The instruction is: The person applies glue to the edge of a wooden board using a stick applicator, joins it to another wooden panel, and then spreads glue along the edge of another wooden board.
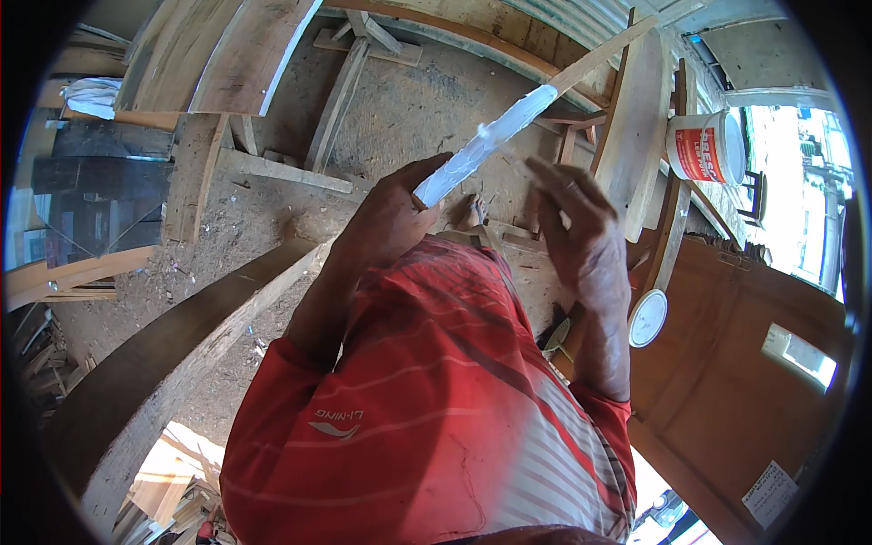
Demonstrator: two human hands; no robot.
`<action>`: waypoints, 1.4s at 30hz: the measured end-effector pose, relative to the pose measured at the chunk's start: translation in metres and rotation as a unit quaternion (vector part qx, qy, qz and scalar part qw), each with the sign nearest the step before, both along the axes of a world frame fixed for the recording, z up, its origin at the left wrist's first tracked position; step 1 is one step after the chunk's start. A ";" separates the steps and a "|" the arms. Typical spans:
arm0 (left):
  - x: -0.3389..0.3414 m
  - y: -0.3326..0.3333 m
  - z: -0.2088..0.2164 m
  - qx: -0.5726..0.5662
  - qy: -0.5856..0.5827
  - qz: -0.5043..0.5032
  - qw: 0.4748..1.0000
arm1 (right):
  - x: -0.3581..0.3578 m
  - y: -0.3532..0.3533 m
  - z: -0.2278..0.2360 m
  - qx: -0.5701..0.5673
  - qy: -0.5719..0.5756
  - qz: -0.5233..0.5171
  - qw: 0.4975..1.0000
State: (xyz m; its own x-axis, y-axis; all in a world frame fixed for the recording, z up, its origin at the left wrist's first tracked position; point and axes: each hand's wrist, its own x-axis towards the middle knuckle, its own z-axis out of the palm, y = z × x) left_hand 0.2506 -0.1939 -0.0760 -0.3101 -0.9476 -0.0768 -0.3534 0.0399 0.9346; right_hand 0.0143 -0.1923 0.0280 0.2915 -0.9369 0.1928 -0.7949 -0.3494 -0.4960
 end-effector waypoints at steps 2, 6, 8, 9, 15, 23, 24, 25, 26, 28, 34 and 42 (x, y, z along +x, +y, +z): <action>0.001 -0.001 0.002 0.033 0.012 -0.002 0.999 | -0.011 -0.016 -0.005 -0.009 -0.013 -0.029 0.999; 0.001 0.000 0.007 0.074 0.011 0.005 0.997 | -0.029 -0.034 -0.021 -0.027 0.024 -0.074 0.997; 0.002 -0.002 0.001 0.066 0.014 0.001 0.998 | -0.023 -0.028 -0.022 -0.056 0.009 -0.049 0.997; 0.002 -0.001 -0.002 0.057 0.018 -0.005 0.998 | -0.018 -0.021 -0.019 -0.055 0.009 -0.046 0.997; -0.001 0.001 0.005 0.027 -0.004 0.003 1.000 | 0.021 0.031 -0.002 -0.013 0.064 0.017 0.998; -0.002 0.002 0.009 0.025 -0.009 0.002 1.000 | -0.002 0.003 -0.009 -0.009 0.017 -0.016 1.000; -0.002 0.003 0.010 0.029 -0.017 0.003 0.999 | -0.005 -0.002 -0.014 -0.040 0.036 -0.018 0.998; -0.002 0.002 0.008 0.028 -0.017 0.002 0.999 | -0.006 -0.002 -0.016 -0.040 0.020 -0.021 0.999; -0.002 0.002 0.004 0.031 0.001 -0.001 1.000 | -0.009 -0.004 -0.016 -0.040 0.019 -0.020 0.999; -0.002 0.003 -0.002 0.034 0.019 -0.004 0.999 | -0.020 -0.012 -0.014 -0.036 0.018 -0.042 0.998; -0.007 0.005 -0.013 -0.069 -0.028 -0.003 0.997 | -0.046 -0.048 0.024 -0.017 0.080 -0.052 0.995; -0.016 0.015 -0.008 -0.065 -0.026 -0.004 0.998 | -0.073 -0.096 0.030 0.005 0.178 0.049 0.983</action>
